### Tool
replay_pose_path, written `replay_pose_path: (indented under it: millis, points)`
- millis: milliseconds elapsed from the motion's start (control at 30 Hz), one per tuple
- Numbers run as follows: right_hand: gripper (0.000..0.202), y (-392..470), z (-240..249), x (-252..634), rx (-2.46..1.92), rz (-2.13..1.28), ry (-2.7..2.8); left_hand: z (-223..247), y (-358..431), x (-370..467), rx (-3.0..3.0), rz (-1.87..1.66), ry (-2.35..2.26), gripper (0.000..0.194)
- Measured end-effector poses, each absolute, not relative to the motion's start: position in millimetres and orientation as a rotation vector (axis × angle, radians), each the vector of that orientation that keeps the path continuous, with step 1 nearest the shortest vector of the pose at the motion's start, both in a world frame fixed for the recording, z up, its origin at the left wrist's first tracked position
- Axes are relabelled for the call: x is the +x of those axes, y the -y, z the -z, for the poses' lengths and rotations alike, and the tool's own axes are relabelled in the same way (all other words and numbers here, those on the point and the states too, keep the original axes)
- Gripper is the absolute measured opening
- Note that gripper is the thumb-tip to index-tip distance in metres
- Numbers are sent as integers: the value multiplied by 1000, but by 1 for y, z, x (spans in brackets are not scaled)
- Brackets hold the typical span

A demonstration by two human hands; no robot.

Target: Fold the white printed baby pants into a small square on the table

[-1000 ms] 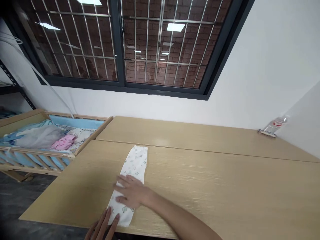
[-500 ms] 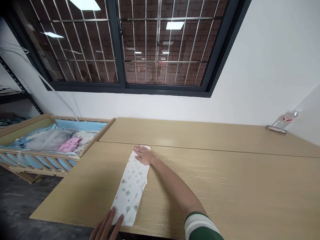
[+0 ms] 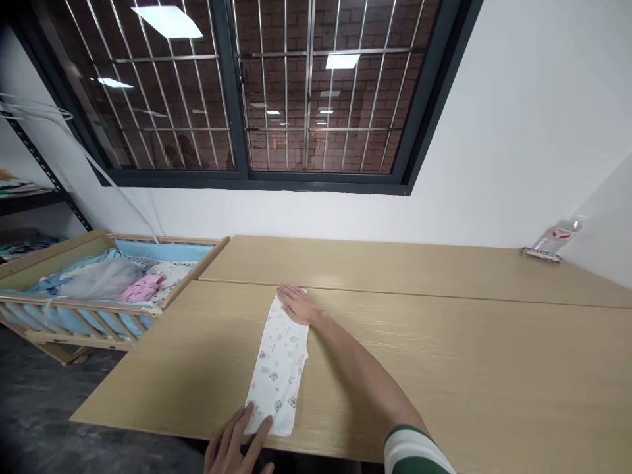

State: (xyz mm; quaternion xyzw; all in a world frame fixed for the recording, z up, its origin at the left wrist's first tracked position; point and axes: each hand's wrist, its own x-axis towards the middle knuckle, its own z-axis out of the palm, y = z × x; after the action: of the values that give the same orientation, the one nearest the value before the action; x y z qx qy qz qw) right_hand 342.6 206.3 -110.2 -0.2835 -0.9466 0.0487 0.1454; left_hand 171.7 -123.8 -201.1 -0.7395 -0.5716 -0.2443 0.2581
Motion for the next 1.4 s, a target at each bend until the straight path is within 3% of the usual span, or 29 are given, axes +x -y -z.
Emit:
replay_pose_path:
  millis: [167, 333, 433, 600, 933, 1100, 1233, 1400]
  points:
    - [37, -136, 91, 356, -889, -177, 2457, 179, 121, 158, -2164, 624, 1466, 44]
    - [25, -51, 62, 368, -725, -569, 2623, 172, 125, 151, -2230, 638, 1610, 43]
    - [35, -7, 52, 375, -685, -679, 2780, 174, 125, 144, -2280, 616, 1579, 41]
    - [59, 43, 68, 381, -755, -520, 2924, 180, 126, 137, -2289, 647, 1533, 39]
    - [17, 70, 83, 383, -910, -393, 2824, 175, 128, 135, -2361, 745, 1492, 32]
    - [16, 67, 82, 382, -937, -491, 2773, 177, 121, 128, -2384, 773, 1410, 27]
    - [31, 67, 91, 382, -973, -475, 2805, 178, 118, 125, -2429, 781, 1392, 29]
    - [21, 70, 100, 382, -1024, -464, 2743, 176, 122, 127, -2452, 784, 1422, 31]
